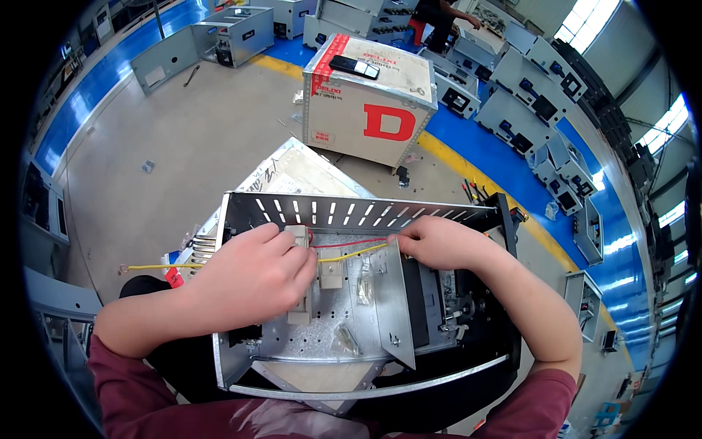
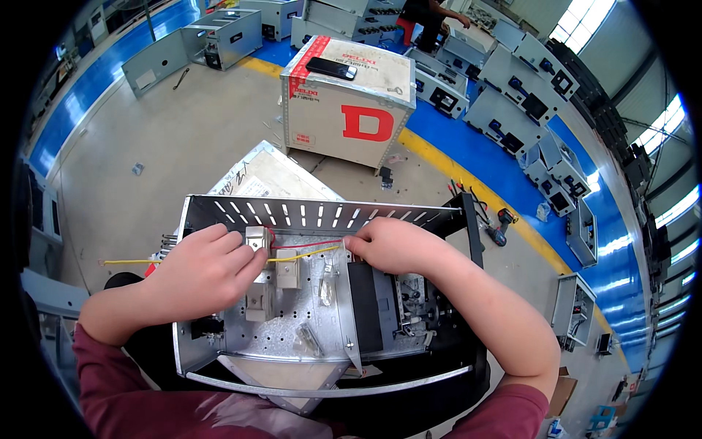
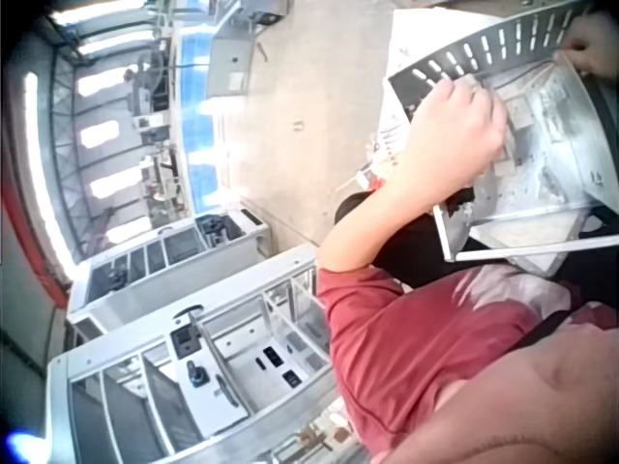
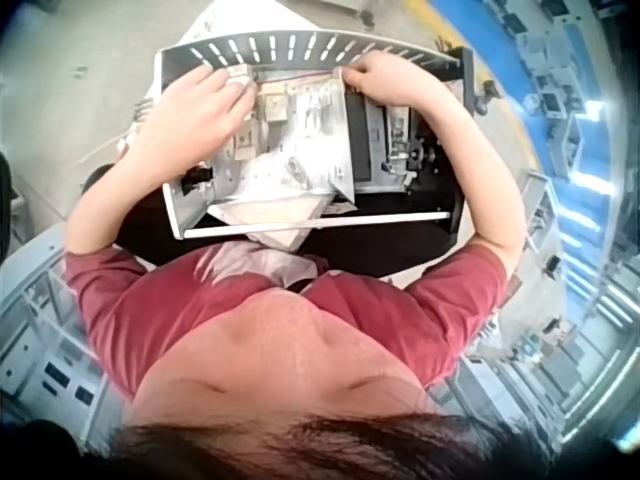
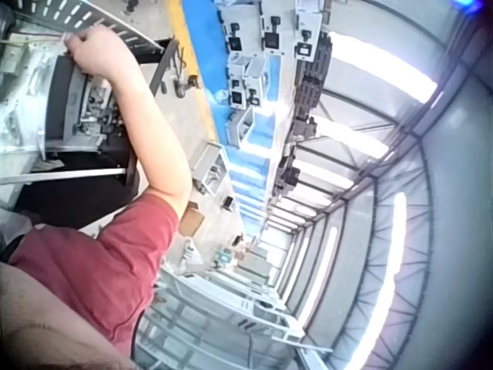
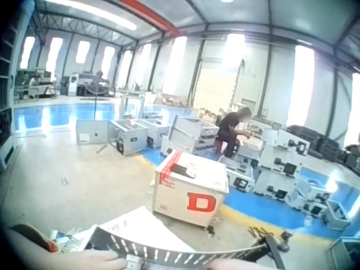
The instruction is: The person sits on the floor and wires a yellow cable into a metal electrical box. They thread the wire through internal components and connect it to terminal blocks.
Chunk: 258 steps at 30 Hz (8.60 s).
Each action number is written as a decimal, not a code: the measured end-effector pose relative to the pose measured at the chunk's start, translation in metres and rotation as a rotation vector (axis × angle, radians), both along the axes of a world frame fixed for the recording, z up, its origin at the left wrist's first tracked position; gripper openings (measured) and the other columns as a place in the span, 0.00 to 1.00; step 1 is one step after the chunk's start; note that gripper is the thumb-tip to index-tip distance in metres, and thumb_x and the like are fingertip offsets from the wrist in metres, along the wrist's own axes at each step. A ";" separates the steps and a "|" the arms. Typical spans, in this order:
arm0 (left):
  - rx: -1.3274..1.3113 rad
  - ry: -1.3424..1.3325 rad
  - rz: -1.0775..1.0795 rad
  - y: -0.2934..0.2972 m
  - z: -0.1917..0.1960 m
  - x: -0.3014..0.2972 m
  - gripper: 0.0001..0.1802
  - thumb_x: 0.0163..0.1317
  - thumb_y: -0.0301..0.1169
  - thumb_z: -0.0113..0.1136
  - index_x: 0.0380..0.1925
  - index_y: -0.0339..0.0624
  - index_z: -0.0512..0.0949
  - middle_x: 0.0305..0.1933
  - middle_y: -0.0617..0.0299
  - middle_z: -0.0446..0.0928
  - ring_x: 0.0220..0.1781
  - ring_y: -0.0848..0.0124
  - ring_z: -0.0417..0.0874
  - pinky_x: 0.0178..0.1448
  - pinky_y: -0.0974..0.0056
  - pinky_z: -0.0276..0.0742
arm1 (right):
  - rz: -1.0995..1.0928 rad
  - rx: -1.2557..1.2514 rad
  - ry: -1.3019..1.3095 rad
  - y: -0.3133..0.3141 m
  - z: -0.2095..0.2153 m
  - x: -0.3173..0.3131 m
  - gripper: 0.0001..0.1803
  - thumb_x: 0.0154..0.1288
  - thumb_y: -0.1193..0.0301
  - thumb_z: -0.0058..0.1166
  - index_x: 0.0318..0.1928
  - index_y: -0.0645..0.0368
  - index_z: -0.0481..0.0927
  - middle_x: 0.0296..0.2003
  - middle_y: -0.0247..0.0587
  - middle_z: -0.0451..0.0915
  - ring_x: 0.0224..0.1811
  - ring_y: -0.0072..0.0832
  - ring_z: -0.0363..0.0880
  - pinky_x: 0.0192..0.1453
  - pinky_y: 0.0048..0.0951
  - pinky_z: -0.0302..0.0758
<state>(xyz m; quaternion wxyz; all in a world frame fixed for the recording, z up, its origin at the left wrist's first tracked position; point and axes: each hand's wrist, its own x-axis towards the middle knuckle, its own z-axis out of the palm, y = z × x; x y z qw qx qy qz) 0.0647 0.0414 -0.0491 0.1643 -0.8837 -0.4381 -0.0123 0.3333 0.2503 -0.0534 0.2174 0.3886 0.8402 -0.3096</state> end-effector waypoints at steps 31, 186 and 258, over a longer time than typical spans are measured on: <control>-0.058 -0.069 -0.016 0.011 -0.008 0.006 0.22 0.64 0.28 0.70 0.58 0.33 0.87 0.43 0.61 0.85 0.47 0.63 0.89 0.54 0.59 0.82 | 0.044 0.013 0.061 0.004 -0.010 0.004 0.26 0.93 0.53 0.54 0.56 0.63 0.95 0.48 0.56 0.95 0.52 0.49 0.94 0.64 0.45 0.87; -0.001 -0.184 0.070 0.061 -0.005 0.012 0.18 0.65 0.28 0.72 0.54 0.40 0.83 0.39 0.62 0.85 0.45 0.61 0.94 0.43 0.55 0.90 | -0.010 0.368 0.236 -0.010 0.023 0.023 0.16 0.87 0.63 0.65 0.49 0.65 0.96 0.39 0.58 0.95 0.44 0.57 0.95 0.56 0.54 0.90; 0.019 -0.174 0.075 0.060 -0.015 0.011 0.11 0.63 0.29 0.71 0.44 0.42 0.84 0.37 0.61 0.87 0.42 0.60 0.94 0.39 0.54 0.89 | 0.057 0.559 0.036 -0.022 0.044 0.023 0.14 0.84 0.62 0.64 0.52 0.61 0.93 0.48 0.53 0.95 0.53 0.52 0.95 0.59 0.51 0.89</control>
